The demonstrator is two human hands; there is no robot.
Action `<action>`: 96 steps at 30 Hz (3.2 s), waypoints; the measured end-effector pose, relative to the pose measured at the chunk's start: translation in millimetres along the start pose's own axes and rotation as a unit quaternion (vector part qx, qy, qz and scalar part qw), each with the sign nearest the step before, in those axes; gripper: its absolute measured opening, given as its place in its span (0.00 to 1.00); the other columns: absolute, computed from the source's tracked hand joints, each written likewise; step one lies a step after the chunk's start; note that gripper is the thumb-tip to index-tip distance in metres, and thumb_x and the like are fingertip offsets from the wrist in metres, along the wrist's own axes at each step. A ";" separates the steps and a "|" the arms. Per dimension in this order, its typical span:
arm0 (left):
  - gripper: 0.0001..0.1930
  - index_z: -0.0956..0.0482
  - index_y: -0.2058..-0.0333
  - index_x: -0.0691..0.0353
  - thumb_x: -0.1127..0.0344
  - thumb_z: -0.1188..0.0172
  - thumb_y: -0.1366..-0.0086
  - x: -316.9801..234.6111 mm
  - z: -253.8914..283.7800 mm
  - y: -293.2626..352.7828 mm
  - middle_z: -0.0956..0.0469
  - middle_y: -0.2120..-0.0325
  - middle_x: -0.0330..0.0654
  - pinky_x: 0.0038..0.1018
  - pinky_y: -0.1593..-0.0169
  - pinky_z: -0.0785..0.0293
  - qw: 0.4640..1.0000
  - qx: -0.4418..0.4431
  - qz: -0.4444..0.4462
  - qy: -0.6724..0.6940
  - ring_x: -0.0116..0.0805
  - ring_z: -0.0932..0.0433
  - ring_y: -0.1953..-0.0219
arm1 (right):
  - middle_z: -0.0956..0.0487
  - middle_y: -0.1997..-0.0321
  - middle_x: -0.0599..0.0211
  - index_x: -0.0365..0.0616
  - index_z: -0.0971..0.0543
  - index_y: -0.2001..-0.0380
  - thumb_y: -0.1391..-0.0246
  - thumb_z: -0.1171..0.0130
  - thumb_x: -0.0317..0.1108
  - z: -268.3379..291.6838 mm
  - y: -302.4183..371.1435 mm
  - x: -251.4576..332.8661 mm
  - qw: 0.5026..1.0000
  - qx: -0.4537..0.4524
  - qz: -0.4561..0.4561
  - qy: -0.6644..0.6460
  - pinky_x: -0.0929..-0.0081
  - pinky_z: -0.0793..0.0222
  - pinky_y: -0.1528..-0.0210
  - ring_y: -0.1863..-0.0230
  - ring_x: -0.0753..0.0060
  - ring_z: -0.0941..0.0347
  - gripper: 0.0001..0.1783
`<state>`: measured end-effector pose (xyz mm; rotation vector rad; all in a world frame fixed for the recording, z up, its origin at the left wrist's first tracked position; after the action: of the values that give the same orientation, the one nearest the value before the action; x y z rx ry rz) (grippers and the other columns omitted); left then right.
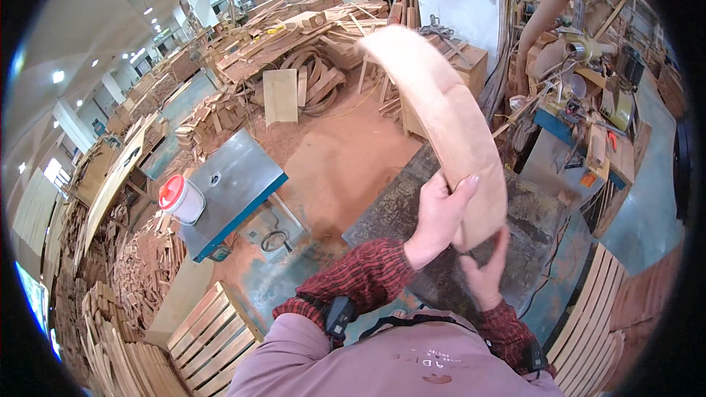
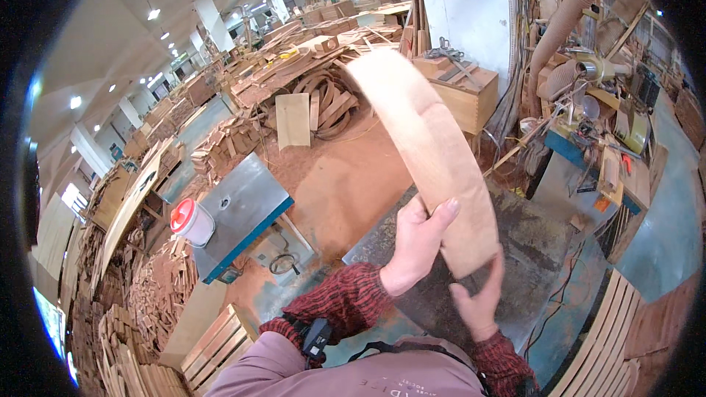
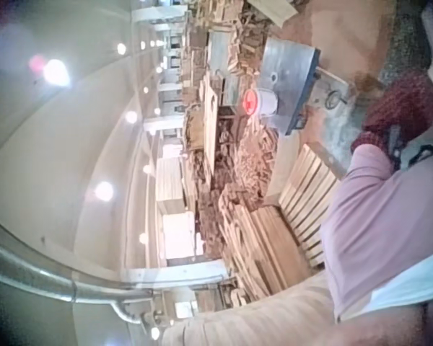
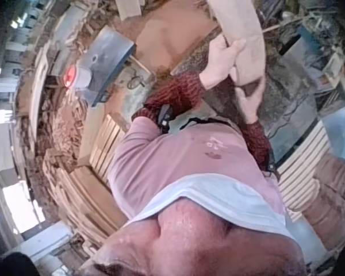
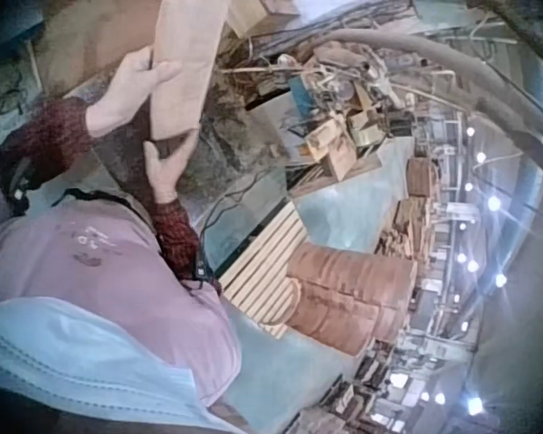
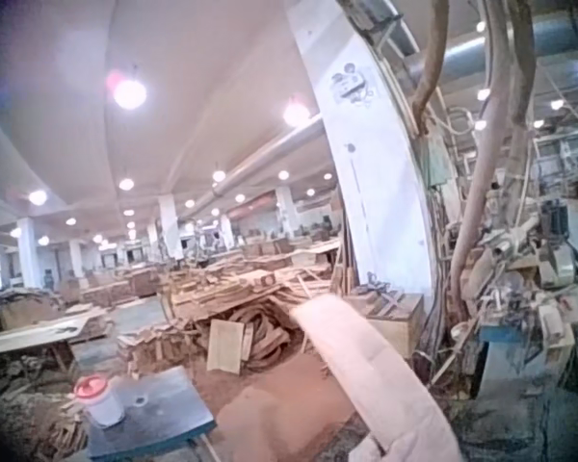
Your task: Using a vertical spindle sander to smooth the edges of curved wooden furniture components.
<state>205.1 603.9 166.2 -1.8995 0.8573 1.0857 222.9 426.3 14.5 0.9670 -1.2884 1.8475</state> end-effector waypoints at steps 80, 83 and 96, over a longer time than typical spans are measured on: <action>0.13 0.22 0.57 0.58 0.58 0.35 0.34 360.4 -48.6 -70.2 0.19 0.54 0.47 0.43 0.37 0.27 0.667 0.281 -0.198 -0.661 0.48 0.22 0.40 | 0.26 0.34 0.58 0.40 0.32 0.29 0.27 0.45 0.55 238.4 304.0 -95.0 0.780 -0.388 -0.453 -0.190 0.63 0.34 0.33 0.35 0.60 0.30 0.35; 0.14 0.23 0.56 0.58 0.58 0.34 0.36 351.3 -34.5 -68.2 0.20 0.52 0.48 0.44 0.35 0.28 0.678 0.269 -0.187 -0.658 0.49 0.22 0.39 | 0.26 0.33 0.58 0.40 0.32 0.28 0.27 0.45 0.56 234.3 293.5 -89.9 0.787 -0.366 -0.462 -0.183 0.63 0.35 0.33 0.35 0.60 0.31 0.36; 0.14 0.22 0.57 0.59 0.58 0.34 0.35 319.8 13.9 -66.8 0.20 0.54 0.46 0.43 0.41 0.25 0.681 0.247 -0.154 -0.672 0.46 0.21 0.42 | 0.28 0.31 0.59 0.42 0.33 0.27 0.28 0.43 0.59 225.5 271.4 -70.8 0.807 -0.308 -0.479 -0.155 0.63 0.37 0.32 0.34 0.60 0.33 0.39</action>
<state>386.5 592.2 -105.5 -0.3897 -0.0872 1.4243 71.3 127.0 -115.7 1.2322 -1.1186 0.4562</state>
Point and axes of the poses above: each hand's wrist, its own y-axis away from the middle knuckle, its own z-axis out of the back of the hand, x = y × z, the point moved 5 cm from there along -y, towards the middle knuckle
